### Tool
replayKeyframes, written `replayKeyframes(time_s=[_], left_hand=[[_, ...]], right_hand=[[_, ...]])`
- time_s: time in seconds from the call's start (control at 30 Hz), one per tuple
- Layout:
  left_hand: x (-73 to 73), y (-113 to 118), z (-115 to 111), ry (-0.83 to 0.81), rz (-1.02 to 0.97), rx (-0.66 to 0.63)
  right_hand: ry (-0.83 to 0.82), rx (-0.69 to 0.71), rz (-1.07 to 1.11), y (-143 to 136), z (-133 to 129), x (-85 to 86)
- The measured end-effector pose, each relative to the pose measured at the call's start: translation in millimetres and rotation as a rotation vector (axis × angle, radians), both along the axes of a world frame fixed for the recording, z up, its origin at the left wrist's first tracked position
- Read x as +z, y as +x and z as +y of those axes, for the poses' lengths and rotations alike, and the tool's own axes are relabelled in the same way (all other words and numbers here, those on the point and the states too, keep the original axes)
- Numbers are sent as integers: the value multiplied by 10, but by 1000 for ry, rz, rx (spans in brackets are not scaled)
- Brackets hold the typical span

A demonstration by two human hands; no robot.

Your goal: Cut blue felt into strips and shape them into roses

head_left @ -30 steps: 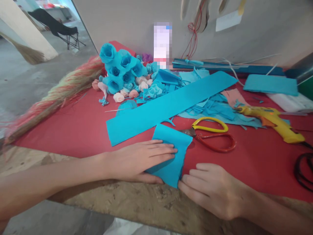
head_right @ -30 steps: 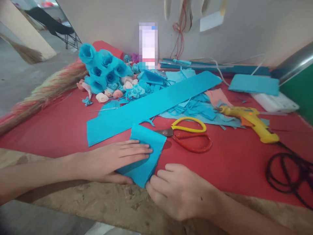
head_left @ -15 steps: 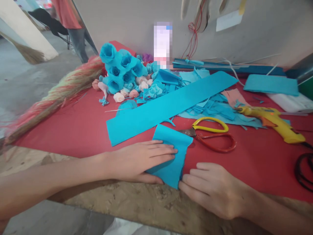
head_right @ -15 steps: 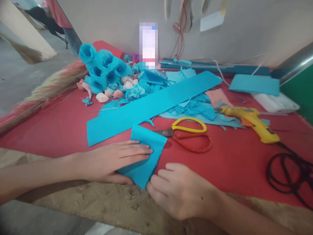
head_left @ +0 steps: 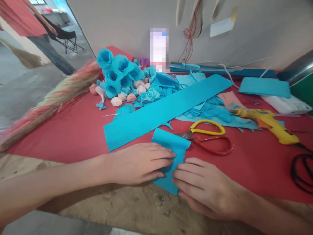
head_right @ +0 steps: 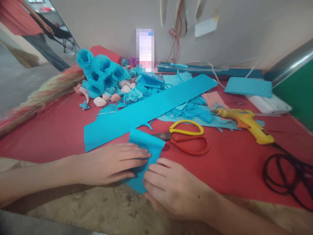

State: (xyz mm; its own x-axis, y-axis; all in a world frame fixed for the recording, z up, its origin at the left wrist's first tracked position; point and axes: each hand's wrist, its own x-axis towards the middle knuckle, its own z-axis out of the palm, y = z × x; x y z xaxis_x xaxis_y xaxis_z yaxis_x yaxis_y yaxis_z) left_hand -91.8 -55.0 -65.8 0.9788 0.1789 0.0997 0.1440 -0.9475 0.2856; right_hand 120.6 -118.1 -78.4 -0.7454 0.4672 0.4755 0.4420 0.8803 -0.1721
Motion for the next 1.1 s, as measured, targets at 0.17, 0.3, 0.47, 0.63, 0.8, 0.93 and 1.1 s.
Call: replayKeyframes(time_s=[0.17, 0.3, 0.47, 0.63, 0.8, 0.93, 1.1], left_hand=[[-31, 85, 82, 103, -48, -46], [-71, 88, 104, 107, -26, -48], [-93, 65, 95, 129, 50, -51], [-93, 63, 88, 129, 55, -49], [-92, 74, 94, 122, 47, -52], [-84, 80, 94, 110, 60, -37], [-66, 77, 91, 64, 78, -24]], right_hand=[[-67, -22, 2, -2, -28, 25], [-84, -1, -30, 26, 4, 73], [60, -266, -106, 297, 240, 131], [17, -500, -262, 657, 463, 89], [-86, -429, -347, 806, 501, 75], [-137, -399, -369, 832, 496, 91], [-30, -343, -301, 901, 573, -60]])
